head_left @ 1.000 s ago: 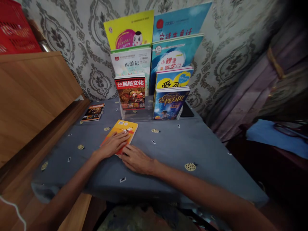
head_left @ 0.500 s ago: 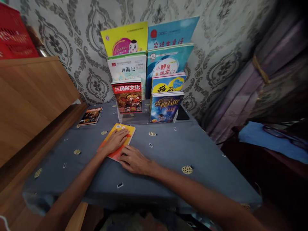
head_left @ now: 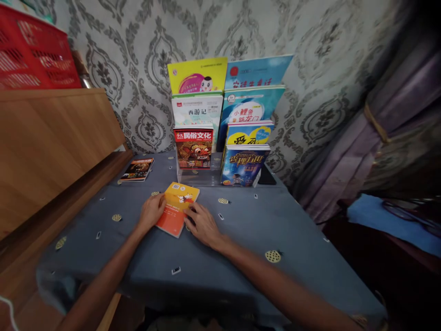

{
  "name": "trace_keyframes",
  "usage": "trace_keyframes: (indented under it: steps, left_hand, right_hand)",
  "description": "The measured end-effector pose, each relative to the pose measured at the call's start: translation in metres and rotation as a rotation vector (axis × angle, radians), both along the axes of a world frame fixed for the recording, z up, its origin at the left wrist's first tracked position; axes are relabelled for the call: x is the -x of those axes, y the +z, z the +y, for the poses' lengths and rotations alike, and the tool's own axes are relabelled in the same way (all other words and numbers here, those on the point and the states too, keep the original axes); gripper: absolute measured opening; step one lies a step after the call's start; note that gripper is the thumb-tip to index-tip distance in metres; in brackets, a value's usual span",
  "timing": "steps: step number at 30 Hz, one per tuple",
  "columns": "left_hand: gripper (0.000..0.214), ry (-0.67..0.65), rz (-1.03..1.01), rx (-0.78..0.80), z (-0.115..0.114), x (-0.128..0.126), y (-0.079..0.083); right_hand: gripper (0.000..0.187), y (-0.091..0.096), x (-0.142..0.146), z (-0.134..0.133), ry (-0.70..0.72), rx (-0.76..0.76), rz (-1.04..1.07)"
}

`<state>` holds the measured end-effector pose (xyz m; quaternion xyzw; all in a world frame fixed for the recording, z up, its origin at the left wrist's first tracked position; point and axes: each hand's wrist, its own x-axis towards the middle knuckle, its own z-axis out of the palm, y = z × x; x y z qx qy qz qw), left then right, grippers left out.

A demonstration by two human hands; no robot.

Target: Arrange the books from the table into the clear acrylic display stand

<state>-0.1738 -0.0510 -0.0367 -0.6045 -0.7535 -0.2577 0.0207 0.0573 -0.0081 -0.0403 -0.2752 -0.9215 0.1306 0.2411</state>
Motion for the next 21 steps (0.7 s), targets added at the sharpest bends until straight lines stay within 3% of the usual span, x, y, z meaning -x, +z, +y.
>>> trace_keyframes:
  steps: [2, 7, 9, 14, 18, 21]
  left_hand:
    - [0.032, 0.04, -0.197, 0.005, 0.003, 0.004, 0.001]
    - [0.044, 0.176, -0.957, 0.088, -0.004, 0.01, 0.008]
    - [0.045, 0.178, -1.124, 0.128, -0.01, 0.007, 0.011]
    - [0.046, 0.039, -1.223, 0.233, -0.015, -0.008, 0.012]
    - [0.054, -0.06, -1.316, 0.082, -0.013, -0.023, 0.005]
    - [0.058, -0.105, -1.371, 0.044, -0.013, -0.03, 0.0]
  right_hand:
    - [0.023, -0.002, -0.001, 0.001, -0.008, -0.006, 0.013]
    - [0.022, -0.004, -0.005, 0.008, -0.047, 0.004, 0.046]
    - [0.022, -0.004, -0.006, 0.011, -0.054, -0.008, 0.05]
    - [0.025, -0.011, -0.006, 0.014, -0.048, -0.025, 0.1]
    - [0.028, -0.017, -0.006, 0.016, -0.036, -0.011, 0.171]
    - [0.042, -0.018, -0.007, 0.02, -0.088, 0.072, 0.189]
